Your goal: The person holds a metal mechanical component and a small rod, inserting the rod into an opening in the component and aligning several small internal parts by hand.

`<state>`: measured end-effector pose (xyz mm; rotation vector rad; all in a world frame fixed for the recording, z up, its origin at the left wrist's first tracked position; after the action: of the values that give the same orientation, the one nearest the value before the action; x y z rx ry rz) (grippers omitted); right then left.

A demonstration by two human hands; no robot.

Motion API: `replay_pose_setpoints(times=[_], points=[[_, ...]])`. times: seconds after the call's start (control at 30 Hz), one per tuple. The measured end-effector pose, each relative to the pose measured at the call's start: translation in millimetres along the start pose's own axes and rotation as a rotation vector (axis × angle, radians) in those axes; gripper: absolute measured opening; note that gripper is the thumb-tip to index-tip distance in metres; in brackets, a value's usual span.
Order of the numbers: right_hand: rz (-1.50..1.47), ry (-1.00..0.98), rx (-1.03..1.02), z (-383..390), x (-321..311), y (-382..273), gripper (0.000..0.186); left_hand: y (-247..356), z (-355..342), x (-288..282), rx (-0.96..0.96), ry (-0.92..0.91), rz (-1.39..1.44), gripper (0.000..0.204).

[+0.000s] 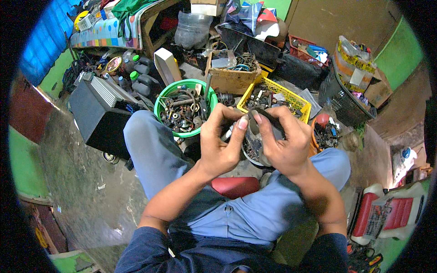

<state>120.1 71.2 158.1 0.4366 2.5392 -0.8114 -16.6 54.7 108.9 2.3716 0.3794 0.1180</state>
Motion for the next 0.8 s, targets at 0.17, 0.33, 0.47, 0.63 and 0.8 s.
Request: replay_pose_setpoints(times=[0.17, 0.33, 0.47, 0.63, 0.8], points=[[-0.003, 0.011, -0.005, -2, -1, -2, 0.010, -2, 1, 1, -0.071, -0.012, 0.072, 0.010], [-0.029, 0.074, 0.028, -6, -6, 1, 0.011, 1, 4, 7, -0.046, -0.031, 0.031, 0.011], [-0.063, 0.176, 0.097, -10, -17, 15, 0.012, -7, 7, 9, -0.119, -0.008, 0.147, 0.012], [-0.090, 0.138, 0.135, -7, -19, 13, 0.012, -1, 1, 4, -0.048, 0.006, 0.115, 0.012], [-0.086, 0.081, 0.116, -3, -15, 10, 0.013, -2, 2, 2, -0.074, 0.007, 0.131, 0.012]])
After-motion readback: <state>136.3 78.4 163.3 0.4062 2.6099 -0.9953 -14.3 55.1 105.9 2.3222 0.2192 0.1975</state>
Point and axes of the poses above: each hand's wrist, its own z-axis away from the middle knuckle, its own x-axis out of the palm, y = z × x, the point moved 9 cm from there along -z, towards the middle knuckle, and after that the axes turned 5 degrees about x, right-handed, at the moved point
